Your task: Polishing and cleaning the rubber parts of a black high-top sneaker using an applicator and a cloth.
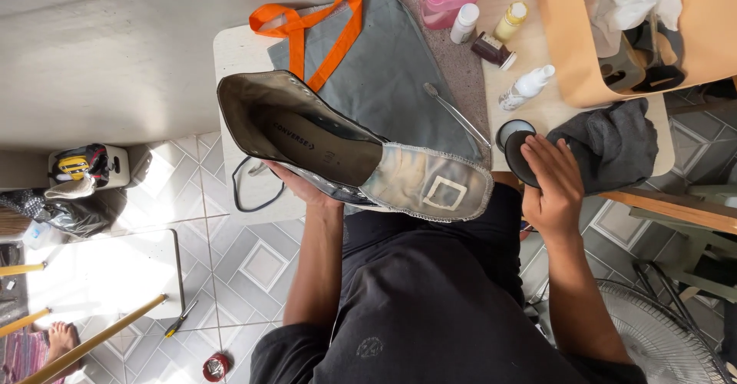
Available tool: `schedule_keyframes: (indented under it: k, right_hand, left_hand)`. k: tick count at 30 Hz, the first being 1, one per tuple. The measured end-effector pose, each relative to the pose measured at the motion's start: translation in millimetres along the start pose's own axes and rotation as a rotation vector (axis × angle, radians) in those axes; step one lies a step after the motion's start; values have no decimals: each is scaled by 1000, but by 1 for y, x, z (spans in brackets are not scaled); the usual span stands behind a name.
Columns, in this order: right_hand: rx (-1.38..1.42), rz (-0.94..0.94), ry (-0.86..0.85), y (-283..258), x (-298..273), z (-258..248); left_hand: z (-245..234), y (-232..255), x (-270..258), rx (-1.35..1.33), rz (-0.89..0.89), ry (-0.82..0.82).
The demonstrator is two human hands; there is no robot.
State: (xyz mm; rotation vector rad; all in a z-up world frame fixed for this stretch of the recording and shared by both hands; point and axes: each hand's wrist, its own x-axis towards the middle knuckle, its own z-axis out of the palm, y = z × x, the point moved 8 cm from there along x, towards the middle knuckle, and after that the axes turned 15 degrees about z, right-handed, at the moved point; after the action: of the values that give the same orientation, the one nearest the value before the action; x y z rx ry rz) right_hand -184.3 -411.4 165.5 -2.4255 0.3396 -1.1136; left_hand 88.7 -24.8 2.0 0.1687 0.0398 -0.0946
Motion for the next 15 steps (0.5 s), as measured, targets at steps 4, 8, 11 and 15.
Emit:
schedule_keyframes:
  k: [4,8,11,15]
  right_hand:
    - [-1,8,16,1,-2,0]
    - [-11,-3,24,-4,-2,-2]
    - [-3,1,33,-9,1,-7]
    - [0,-8,24,-11,1,-8]
  left_hand:
    - [1,-7,1,2,-24,-15]
    - [-4,-15,-5,3,-58,-14]
    - [-3,-26,-9,1,-95,-17]
    - [-3,-28,-15,9,-122,-22]
